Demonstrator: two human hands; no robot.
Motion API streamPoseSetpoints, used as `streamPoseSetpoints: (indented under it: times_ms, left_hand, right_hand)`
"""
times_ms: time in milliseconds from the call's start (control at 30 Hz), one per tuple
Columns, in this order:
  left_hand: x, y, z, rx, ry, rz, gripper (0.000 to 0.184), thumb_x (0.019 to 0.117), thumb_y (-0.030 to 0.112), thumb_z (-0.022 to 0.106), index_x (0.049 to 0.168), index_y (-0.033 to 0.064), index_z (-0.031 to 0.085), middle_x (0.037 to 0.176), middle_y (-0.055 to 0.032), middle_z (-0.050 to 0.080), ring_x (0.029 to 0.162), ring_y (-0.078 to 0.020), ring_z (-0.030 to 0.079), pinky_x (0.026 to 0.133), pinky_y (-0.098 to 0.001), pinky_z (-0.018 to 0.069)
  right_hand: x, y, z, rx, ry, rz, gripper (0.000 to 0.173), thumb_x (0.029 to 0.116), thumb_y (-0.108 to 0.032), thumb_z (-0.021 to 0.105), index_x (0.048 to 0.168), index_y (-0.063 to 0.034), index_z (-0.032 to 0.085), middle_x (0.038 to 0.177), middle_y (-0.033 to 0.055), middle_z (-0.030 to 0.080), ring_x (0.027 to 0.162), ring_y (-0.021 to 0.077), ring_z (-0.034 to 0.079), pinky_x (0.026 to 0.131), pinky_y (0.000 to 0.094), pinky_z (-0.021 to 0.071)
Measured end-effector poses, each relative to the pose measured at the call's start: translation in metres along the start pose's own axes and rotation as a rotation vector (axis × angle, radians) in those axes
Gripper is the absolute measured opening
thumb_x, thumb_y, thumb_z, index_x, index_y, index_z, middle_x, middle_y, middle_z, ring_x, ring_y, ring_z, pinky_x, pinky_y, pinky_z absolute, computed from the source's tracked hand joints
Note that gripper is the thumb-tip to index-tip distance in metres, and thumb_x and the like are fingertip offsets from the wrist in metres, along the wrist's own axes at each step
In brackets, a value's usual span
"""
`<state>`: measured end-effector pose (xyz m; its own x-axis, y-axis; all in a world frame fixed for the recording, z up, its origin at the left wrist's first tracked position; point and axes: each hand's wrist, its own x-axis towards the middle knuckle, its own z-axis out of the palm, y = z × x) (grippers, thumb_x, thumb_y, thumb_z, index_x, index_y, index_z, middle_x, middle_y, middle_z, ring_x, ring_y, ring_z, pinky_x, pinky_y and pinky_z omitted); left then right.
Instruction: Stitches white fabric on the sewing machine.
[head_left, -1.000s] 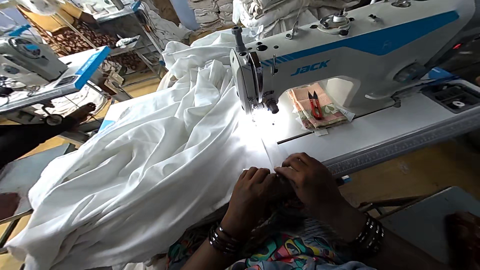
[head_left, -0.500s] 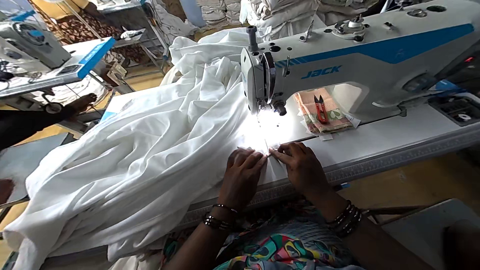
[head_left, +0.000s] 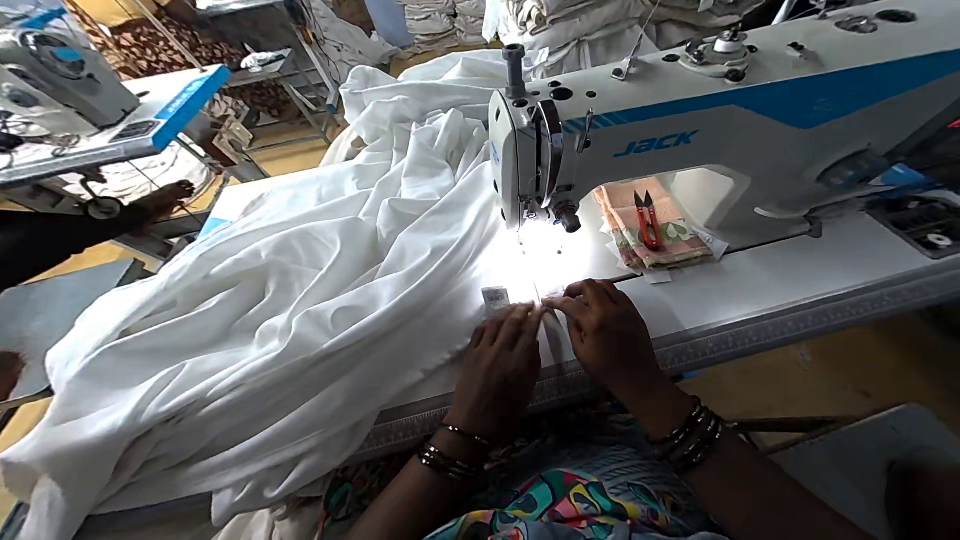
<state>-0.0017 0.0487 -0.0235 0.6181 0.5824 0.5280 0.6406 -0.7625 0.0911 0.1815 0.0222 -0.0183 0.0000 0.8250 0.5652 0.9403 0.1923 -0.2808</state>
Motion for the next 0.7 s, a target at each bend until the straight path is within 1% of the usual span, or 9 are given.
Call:
streamPoseSetpoints:
  times_ms: [33, 100, 167, 200, 267, 333, 467, 633, 700]
  left_hand:
    - [0.003, -0.002, 0.002, -0.02, -0.017, -0.054, 0.036, 0.1011, 0.024, 0.053, 0.128, 0.0108, 0.072, 0.131, -0.0052, 0.069, 0.123, -0.0232, 0.064, 0.101, -0.041, 0.0524]
    - [0.008, -0.009, 0.004, -0.067, -0.02, -0.078, 0.03, 0.1007, 0.024, 0.057, 0.121, 0.0129, 0.076, 0.123, -0.0041, 0.072, 0.118, -0.0233, 0.065, 0.096, -0.0413, 0.0537]
    - [0.013, -0.019, 0.004, -0.112, -0.018, -0.053, 0.024, 0.099, 0.017, 0.061, 0.115, 0.014, 0.078, 0.115, -0.0034, 0.073, 0.111, -0.0231, 0.067, 0.09, -0.0402, 0.055]
    - [0.015, -0.023, 0.004, -0.131, -0.013, -0.045, 0.023, 0.0981, 0.014, 0.062, 0.113, 0.0144, 0.079, 0.112, -0.0031, 0.074, 0.109, -0.0228, 0.068, 0.089, -0.0396, 0.0557]
    - [0.017, -0.03, 0.005, -0.179, -0.008, -0.037, 0.024, 0.0967, 0.008, 0.061, 0.111, 0.0138, 0.079, 0.109, -0.0038, 0.073, 0.108, -0.023, 0.068, 0.09, -0.0395, 0.0558]
    - [0.019, -0.034, 0.005, -0.21, -0.008, -0.028, 0.025, 0.0966, 0.007, 0.061, 0.111, 0.0142, 0.08, 0.107, -0.0037, 0.073, 0.108, -0.0229, 0.068, 0.091, -0.0389, 0.0558]
    - [0.02, -0.036, 0.005, -0.202, -0.012, -0.015, 0.027, 0.0963, 0.007, 0.06, 0.112, 0.0152, 0.08, 0.107, -0.0034, 0.073, 0.108, -0.0226, 0.067, 0.091, -0.0385, 0.0552]
    - [0.028, -0.043, 0.008, -0.173, -0.038, -0.028, 0.028, 0.0967, 0.005, 0.06, 0.114, 0.0158, 0.079, 0.11, -0.0057, 0.073, 0.109, -0.026, 0.067, 0.088, -0.0438, 0.0548]
    - [0.034, -0.048, 0.011, -0.169, -0.039, -0.028, 0.026, 0.0964, 0.006, 0.062, 0.114, 0.0159, 0.079, 0.11, -0.0063, 0.072, 0.107, -0.0269, 0.067, 0.087, -0.0447, 0.0544]
  right_hand:
    - [0.002, -0.001, -0.001, -0.004, -0.006, 0.008, 0.026, 0.085, -0.011, 0.068, 0.105, -0.0211, 0.081, 0.101, 0.0069, 0.07, 0.097, 0.0286, 0.067, 0.074, 0.0434, 0.0545]
    - [0.007, -0.003, 0.0, -0.011, -0.007, 0.023, 0.018, 0.0859, -0.023, 0.069, 0.099, -0.0198, 0.081, 0.098, 0.0057, 0.07, 0.094, 0.0269, 0.067, 0.07, 0.0416, 0.0548]
    - [0.012, -0.005, 0.001, -0.021, -0.012, 0.047, 0.021, 0.088, -0.036, 0.069, 0.093, -0.0196, 0.08, 0.093, 0.0033, 0.069, 0.09, 0.0244, 0.066, 0.068, 0.0395, 0.0534]
    - [0.015, -0.006, 0.002, -0.027, -0.006, 0.057, 0.023, 0.0883, -0.04, 0.07, 0.09, -0.0188, 0.079, 0.09, 0.0026, 0.068, 0.088, 0.0238, 0.066, 0.066, 0.039, 0.0525]
    - [0.02, -0.007, 0.004, -0.041, -0.003, 0.072, 0.025, 0.0897, -0.04, 0.072, 0.085, -0.0162, 0.076, 0.085, 0.0036, 0.067, 0.084, 0.0249, 0.065, 0.063, 0.0391, 0.0509]
    - [0.022, -0.007, 0.008, -0.054, -0.011, 0.079, 0.021, 0.0883, -0.036, 0.075, 0.084, -0.0149, 0.074, 0.084, 0.0044, 0.066, 0.084, 0.026, 0.065, 0.062, 0.0398, 0.0505]
    - [0.024, -0.008, 0.011, -0.045, -0.006, 0.079, 0.017, 0.0866, -0.031, 0.077, 0.085, -0.0142, 0.074, 0.087, 0.0044, 0.067, 0.085, 0.0259, 0.065, 0.062, 0.0397, 0.051]
    - [0.031, -0.002, 0.014, -0.053, -0.016, 0.064, 0.013, 0.0904, -0.029, 0.074, 0.09, -0.0161, 0.077, 0.094, 0.0048, 0.069, 0.09, 0.0262, 0.066, 0.066, 0.0399, 0.0529]
    - [0.033, 0.001, 0.016, -0.057, -0.008, 0.046, 0.013, 0.0924, -0.029, 0.072, 0.092, -0.0163, 0.077, 0.097, 0.0058, 0.069, 0.092, 0.0271, 0.067, 0.066, 0.0405, 0.0532]
